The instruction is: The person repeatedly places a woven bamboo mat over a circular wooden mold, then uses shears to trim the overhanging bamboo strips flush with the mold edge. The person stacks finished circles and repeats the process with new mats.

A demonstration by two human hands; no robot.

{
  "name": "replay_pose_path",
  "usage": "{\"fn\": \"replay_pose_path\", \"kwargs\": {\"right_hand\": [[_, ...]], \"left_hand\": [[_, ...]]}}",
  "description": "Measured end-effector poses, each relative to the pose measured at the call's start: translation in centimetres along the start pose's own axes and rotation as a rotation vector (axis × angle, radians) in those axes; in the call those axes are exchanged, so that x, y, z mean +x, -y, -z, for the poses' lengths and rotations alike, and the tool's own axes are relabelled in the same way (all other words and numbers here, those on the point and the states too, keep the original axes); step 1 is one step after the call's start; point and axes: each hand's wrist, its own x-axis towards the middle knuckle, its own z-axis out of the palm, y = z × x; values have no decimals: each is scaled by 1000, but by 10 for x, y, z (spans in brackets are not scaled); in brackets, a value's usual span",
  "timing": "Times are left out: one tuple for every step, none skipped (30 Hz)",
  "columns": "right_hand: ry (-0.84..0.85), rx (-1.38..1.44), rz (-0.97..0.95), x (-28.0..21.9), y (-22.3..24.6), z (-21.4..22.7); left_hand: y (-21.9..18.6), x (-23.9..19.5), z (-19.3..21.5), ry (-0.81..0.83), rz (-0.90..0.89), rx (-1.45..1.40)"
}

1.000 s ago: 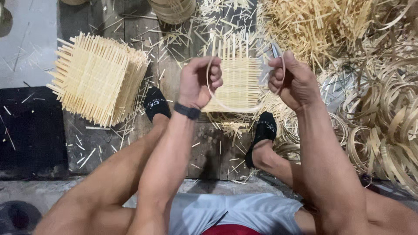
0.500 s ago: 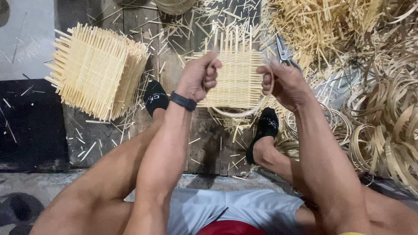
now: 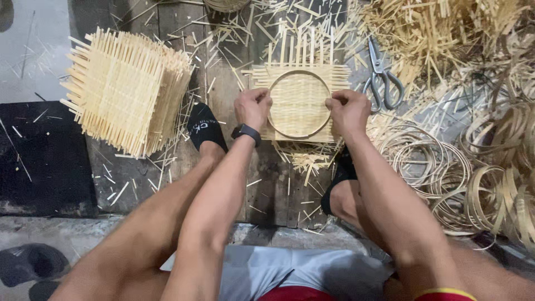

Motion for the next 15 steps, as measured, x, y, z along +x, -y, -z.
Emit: {"fn": "replay_pose_path", "kwargs": {"right_hand": [[-16, -9, 0, 2, -3, -3], [-30, -23, -10, -1, -7, -4], [-12, -37, -51, -5, -10, -5], [-5, -47, -80, 0, -9, -4], [2, -56, -109, 4, -8, -3], [9, -28, -131, 4, -8, -3], [15, 1, -154, 3, -8, -3], [22, 30, -174, 3, -7, -3], [25, 42, -160, 3, -7, -3], [28, 53, -144, 3, -7, -3], [30, 64, -128, 3, -7, -2], [32, 53, -140, 3, -7, -2], [33, 41, -151, 4, -8, -1], [28, 32, -161, 7, -7, 0], [26, 14, -156, 7, -6, -2]], "left_hand": [[1, 2, 0, -12, 14, 19], [1, -3, 0, -14, 32, 38], [0, -7, 2, -15, 51, 58], [-4, -2, 3, 3, 47, 71], [-8, 2, 5, 21, 44, 83], [-10, 1, 8, 40, 47, 101], [-12, 1, 9, 53, 55, 107], [-13, 2, 10, 65, 64, 113], [-14, 2, 11, 77, 72, 119], [-16, 2, 10, 64, 25, 138], [-16, 2, 9, 51, -22, 157], [-17, 1, 8, 40, -67, 178], [-18, 0, 7, 83, -28, 199], [-18, 3, 7, 127, 4, 220], [-18, 5, 8, 170, 37, 241]]}}
